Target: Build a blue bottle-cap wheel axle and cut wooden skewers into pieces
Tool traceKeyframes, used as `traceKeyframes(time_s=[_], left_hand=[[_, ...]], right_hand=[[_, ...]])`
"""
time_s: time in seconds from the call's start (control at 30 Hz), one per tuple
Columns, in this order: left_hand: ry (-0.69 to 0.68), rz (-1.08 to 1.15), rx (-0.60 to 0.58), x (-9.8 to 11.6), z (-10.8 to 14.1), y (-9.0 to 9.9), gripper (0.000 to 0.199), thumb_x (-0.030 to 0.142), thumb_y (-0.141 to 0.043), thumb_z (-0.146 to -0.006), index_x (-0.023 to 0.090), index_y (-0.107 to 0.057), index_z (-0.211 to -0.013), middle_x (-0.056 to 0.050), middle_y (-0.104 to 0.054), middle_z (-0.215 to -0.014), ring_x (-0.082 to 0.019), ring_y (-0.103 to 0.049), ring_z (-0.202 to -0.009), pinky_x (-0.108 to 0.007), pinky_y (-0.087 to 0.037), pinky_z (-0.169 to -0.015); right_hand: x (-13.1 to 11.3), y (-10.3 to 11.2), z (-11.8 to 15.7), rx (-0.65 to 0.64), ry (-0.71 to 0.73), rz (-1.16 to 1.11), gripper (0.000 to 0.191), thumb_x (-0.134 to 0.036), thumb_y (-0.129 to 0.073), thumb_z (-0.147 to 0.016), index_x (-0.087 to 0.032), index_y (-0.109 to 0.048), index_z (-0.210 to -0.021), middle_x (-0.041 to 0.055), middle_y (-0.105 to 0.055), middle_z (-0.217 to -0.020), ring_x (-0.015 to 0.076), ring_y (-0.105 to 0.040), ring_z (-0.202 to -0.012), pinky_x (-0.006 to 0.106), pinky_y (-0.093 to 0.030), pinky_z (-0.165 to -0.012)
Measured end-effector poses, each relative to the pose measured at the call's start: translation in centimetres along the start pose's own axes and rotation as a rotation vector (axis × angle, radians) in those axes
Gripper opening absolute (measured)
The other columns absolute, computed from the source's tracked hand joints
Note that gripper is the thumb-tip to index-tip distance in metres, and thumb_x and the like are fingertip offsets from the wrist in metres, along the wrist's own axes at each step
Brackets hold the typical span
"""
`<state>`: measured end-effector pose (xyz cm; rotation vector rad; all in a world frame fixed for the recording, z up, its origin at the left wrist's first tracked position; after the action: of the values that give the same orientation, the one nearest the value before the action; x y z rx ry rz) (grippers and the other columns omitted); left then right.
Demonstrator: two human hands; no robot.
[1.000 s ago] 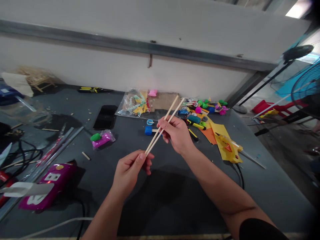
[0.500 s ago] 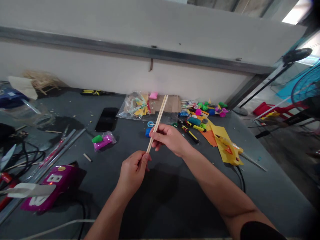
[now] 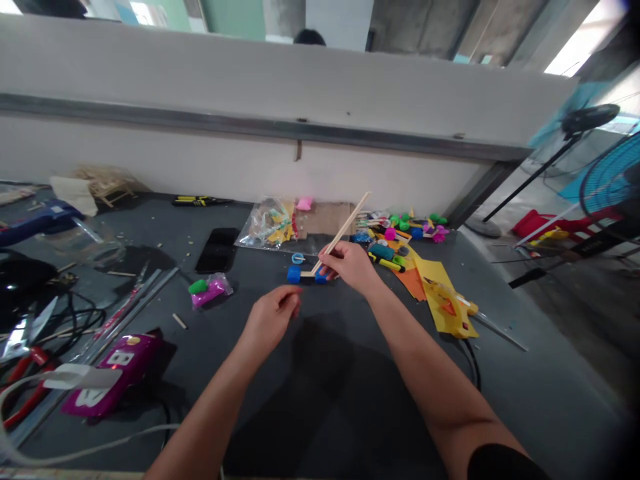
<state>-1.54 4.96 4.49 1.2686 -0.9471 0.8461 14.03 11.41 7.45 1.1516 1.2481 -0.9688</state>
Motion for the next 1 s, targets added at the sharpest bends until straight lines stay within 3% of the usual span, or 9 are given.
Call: traceKeyframes(time_s=[0.07, 0.13, 0.2, 0.33, 0.47, 0.57, 0.73, 0.9, 1.0], left_hand=[[-0.160, -0.306, 0.105, 2.1, -1.6, 1.7, 0.023, 0.026, -0.050, -0.079, 0.020, -0.068, -0.092, -0.006, -0.068, -0.089, -0.021, -0.062, -0.082, -0.032, -0.047, -0.078], [-0.252, -0.421, 0.182, 3.3, -3.5, 2.6, 0.023, 0.025, -0.050, -0.078, 0.021, -0.069, -0.090, -0.007, -0.069, -0.096, -0.022, -0.061, -0.091, -0.032, -0.044, -0.083], [-0.215, -0.336, 0.139, 2.9, -5.5, 2.1, 0.022, 0.029, -0.050, -0.079, 0.020, -0.069, -0.086, -0.005, -0.071, -0.087, -0.020, -0.063, -0.083, -0.028, -0.046, -0.075], [-0.160, -0.036, -0.199, 0.9, -7.1, -1.8, 0.029, 0.038, -0.049, -0.080, 0.016, -0.068, -0.077, -0.002, -0.067, -0.069, -0.016, -0.061, -0.066, -0.026, -0.048, -0.066], [-0.054, 0.246, -0.215, -0.6, -5.8, -2.2, 0.029, 0.041, -0.055, -0.076, 0.015, -0.068, -0.080, -0.003, -0.068, -0.076, -0.015, -0.061, -0.064, -0.028, -0.050, -0.066], [-0.032, 0.264, -0.218, -0.7, -4.9, -1.7, 0.025, 0.039, -0.064, -0.068, 0.016, -0.069, -0.077, -0.002, -0.067, -0.071, -0.014, -0.060, -0.061, -0.028, -0.050, -0.064], [-0.014, 0.294, -0.114, -2.2, -5.2, -0.9, 0.024, 0.038, -0.068, -0.065, 0.016, -0.069, -0.073, -0.002, -0.066, -0.067, -0.014, -0.060, -0.059, -0.028, -0.050, -0.061], [-0.022, 0.320, -0.071, -3.9, -5.9, -0.6, 0.024, 0.040, -0.068, -0.065, 0.017, -0.070, -0.073, -0.001, -0.067, -0.067, -0.015, -0.061, -0.062, -0.027, -0.051, -0.063], [0.014, 0.352, 0.103, -5.0, -6.4, 1.4, 0.025, 0.038, -0.067, -0.066, 0.017, -0.070, -0.079, -0.001, -0.068, -0.070, -0.016, -0.063, -0.064, -0.027, -0.052, -0.064]], right_hand=[[0.3, 0.1, -0.3, 0.013, 0.024, 0.049, 0.010, -0.023, -0.062, -0.074, -0.015, -0.058, -0.077, -0.0014, -0.060, -0.058, 0.0122, -0.062, -0.051, 0.019, -0.049, -0.040], [0.4, -0.1, -0.4, 0.014, 0.058, 0.094, 0.009, -0.023, -0.062, -0.074, -0.015, -0.059, -0.078, -0.0008, -0.060, -0.060, 0.0131, -0.063, -0.052, 0.019, -0.048, -0.039], [0.4, -0.4, -0.3, 0.017, 0.089, 0.114, 0.010, -0.024, -0.062, -0.075, -0.016, -0.059, -0.079, -0.0003, -0.062, -0.062, 0.0133, -0.063, -0.053, 0.019, -0.047, -0.039], [0.6, -1.0, -0.2, -0.030, 0.080, 0.049, 0.011, -0.025, -0.061, -0.075, -0.016, -0.060, -0.079, -0.0003, -0.062, -0.062, 0.0121, -0.062, -0.052, 0.017, -0.045, -0.039], [1.3, -1.7, -0.2, -0.062, 0.045, 0.045, 0.005, -0.021, -0.061, -0.074, -0.016, -0.060, -0.075, -0.0020, -0.060, -0.058, 0.0101, -0.059, -0.048, 0.017, -0.044, -0.040], [1.9, -2.4, -0.2, -0.071, 0.023, 0.060, 0.005, -0.019, -0.059, -0.073, -0.016, -0.061, -0.077, -0.0025, -0.061, -0.058, 0.0091, -0.057, -0.047, 0.017, -0.043, -0.040], [2.8, -3.3, -0.2, -0.039, -0.016, -0.071, 0.012, -0.022, -0.058, -0.072, -0.018, -0.057, -0.082, -0.0026, -0.061, -0.061, 0.0117, -0.061, -0.052, 0.020, -0.049, -0.044], [2.4, -3.1, -1.2, 0.000, 0.017, 0.063, 0.008, -0.024, -0.056, -0.072, -0.018, -0.054, -0.077, -0.0006, -0.063, -0.066, 0.0119, -0.062, -0.053, 0.018, -0.045, -0.040], [1.8, -2.2, -2.8, 0.048, 0.058, 0.163, 0.010, -0.027, -0.055, -0.074, -0.018, -0.054, -0.079, -0.0005, -0.063, -0.069, 0.0125, -0.062, -0.054, 0.019, -0.046, -0.042]])
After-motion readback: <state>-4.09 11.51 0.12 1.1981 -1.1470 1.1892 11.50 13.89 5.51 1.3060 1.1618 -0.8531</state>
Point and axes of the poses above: each hand's wrist, its own z-axis away from the middle knuckle, its own y-axis out of the back of the hand, x = y × z, the point moved 7 cm from there along -z, towards the middle knuckle
